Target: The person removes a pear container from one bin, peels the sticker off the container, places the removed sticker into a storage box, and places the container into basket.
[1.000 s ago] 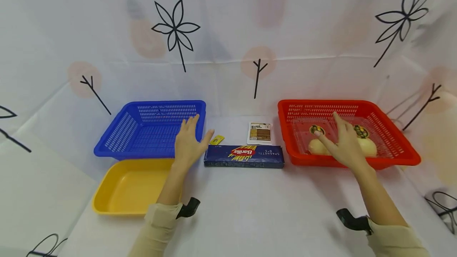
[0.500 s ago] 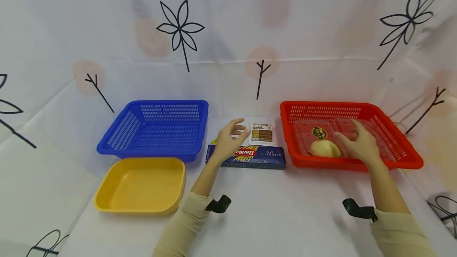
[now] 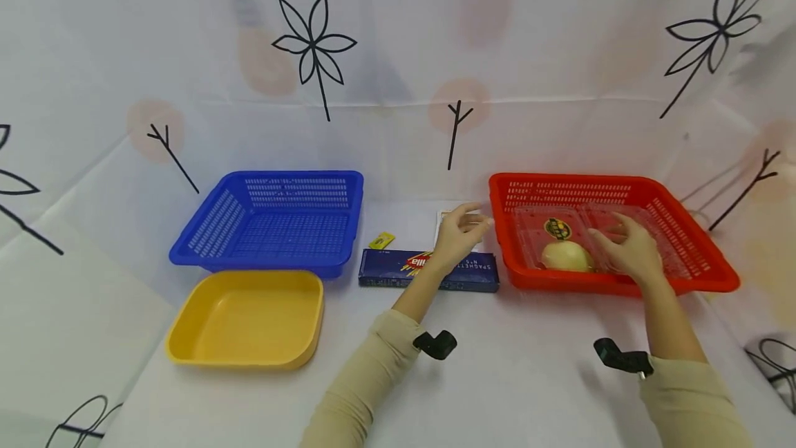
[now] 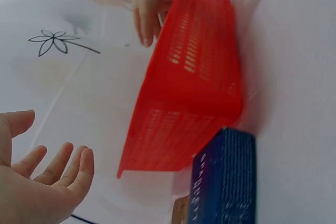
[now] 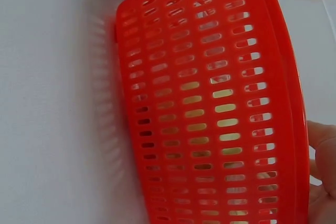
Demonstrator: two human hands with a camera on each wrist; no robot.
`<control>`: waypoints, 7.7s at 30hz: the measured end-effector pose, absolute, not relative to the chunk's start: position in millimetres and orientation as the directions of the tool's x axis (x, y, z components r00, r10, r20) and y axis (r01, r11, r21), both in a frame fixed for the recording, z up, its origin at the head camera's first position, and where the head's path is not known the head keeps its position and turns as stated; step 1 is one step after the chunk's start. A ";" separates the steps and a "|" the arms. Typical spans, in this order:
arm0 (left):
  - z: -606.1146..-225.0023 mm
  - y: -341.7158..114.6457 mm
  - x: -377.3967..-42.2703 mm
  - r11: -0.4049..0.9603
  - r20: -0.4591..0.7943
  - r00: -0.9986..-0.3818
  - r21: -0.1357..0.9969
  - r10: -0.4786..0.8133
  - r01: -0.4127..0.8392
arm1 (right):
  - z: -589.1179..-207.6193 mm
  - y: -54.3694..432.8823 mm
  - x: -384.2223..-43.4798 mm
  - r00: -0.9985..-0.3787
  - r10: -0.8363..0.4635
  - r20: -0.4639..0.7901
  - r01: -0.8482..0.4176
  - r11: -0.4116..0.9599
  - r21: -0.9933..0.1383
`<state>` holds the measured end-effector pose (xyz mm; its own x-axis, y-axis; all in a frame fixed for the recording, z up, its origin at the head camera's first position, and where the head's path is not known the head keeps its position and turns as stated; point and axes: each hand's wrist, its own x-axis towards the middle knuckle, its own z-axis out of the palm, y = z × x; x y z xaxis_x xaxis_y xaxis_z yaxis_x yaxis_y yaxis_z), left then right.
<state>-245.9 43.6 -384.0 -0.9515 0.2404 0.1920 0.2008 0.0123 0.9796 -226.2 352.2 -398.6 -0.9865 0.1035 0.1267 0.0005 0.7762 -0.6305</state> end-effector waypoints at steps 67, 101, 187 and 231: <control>-396.8 157.3 -248.0 0.469 0.033 -0.963 0.868 0.268 0.160 | -402.3 348.7 -241.8 -0.980 -0.142 -0.140 0.010 0.667 -0.745; -405.7 146.7 -240.1 -0.069 0.165 -0.977 0.985 0.133 0.157 | -382.9 349.5 -215.1 -0.971 0.231 -0.068 0.152 0.369 -0.917; -428.9 -59.3 -130.1 -0.361 0.113 -0.992 0.929 0.061 0.084 | -415.1 171.6 -132.8 -0.968 -0.125 0.219 -0.206 -0.109 -0.972; -478.8 -76.5 -100.1 -0.312 0.009 -1.000 0.950 -0.001 0.009 | -468.7 149.9 -110.4 -0.998 -0.064 0.020 -0.020 0.001 -1.000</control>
